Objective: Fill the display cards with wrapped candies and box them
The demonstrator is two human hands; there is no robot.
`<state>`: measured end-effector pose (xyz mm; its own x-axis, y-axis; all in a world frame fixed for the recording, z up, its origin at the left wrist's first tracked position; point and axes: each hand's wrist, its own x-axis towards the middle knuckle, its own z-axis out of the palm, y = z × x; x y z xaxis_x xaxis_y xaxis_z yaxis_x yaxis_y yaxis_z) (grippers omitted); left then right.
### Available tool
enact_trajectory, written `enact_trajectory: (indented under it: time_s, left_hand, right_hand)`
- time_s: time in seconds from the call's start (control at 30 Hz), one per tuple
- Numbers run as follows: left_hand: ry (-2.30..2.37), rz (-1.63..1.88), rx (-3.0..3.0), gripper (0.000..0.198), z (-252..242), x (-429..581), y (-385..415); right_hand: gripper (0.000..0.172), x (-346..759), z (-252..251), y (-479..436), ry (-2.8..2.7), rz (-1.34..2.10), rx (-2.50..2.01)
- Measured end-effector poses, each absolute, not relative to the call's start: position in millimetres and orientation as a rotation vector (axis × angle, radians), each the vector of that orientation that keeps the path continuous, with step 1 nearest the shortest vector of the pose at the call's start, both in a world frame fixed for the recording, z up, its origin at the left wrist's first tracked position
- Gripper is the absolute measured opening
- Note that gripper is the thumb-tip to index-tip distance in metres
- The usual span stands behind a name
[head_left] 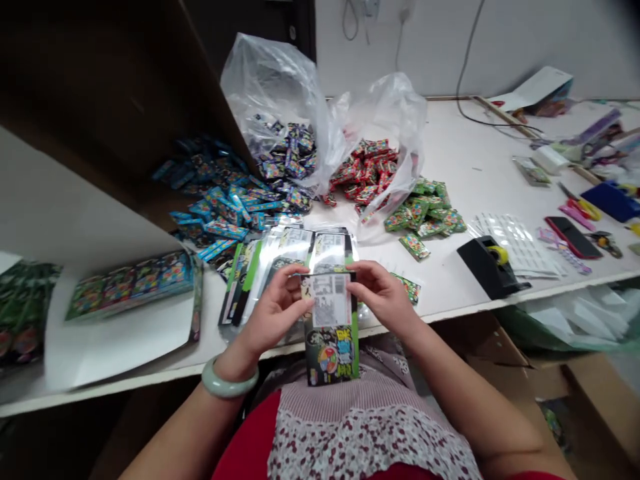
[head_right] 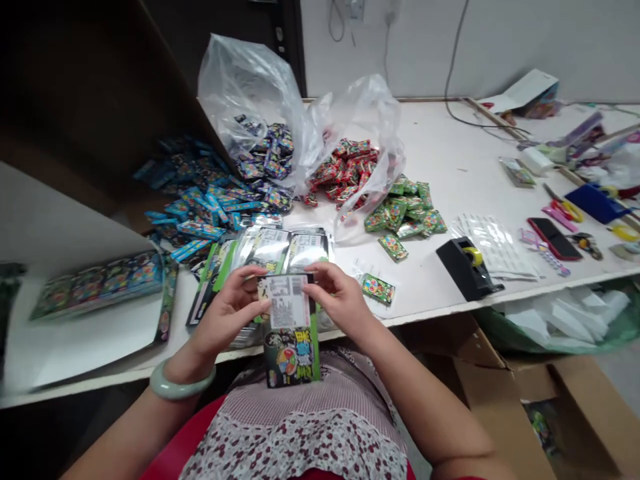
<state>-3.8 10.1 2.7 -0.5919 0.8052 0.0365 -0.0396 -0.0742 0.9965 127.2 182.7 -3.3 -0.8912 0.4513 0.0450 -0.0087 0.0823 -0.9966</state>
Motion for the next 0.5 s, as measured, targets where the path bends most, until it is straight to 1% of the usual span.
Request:
enact_trajectory:
  time_s: [0.07,0.13,0.2,0.27,0.33,0.37,0.4,0.47,0.5]
  left_hand:
    - [1.685,1.729,0.865,0.02,7,-3,12]
    - [1.785,1.754,0.855,0.011,9,-1,15]
    - [1.787,1.805,0.799,0.011,10,0,19]
    - [1.7,1.866,0.709,0.01,11,-1,22]
    - [1.615,1.891,0.635,0.022,12,-1,23]
    - [1.608,1.888,0.627,0.024,13,-2,22]
    - [1.621,1.883,0.638,0.022,14,-2,21]
    - [1.651,1.88,0.701,0.012,18,-2,18]
    - [1.652,1.888,0.736,0.009,20,-2,17]
  right_hand:
    - [0.017,129,2,190,-2.148,1.808,-0.4]
    - [0.014,128,7,196,-2.238,1.717,-0.359]
    - [0.015,124,12,201,-2.241,1.73,-0.353]
    - [0.014,118,15,203,-2.156,1.884,-0.384]
    - [0.025,115,18,203,-2.081,2.02,-0.421]
    - [0.026,115,20,202,-2.08,2.025,-0.419]
    - [0.023,115,21,202,-2.109,1.987,-0.396]
    - [0.014,117,25,200,-2.211,1.858,-0.308]
    - [0.013,117,27,199,-2.254,1.795,-0.264]
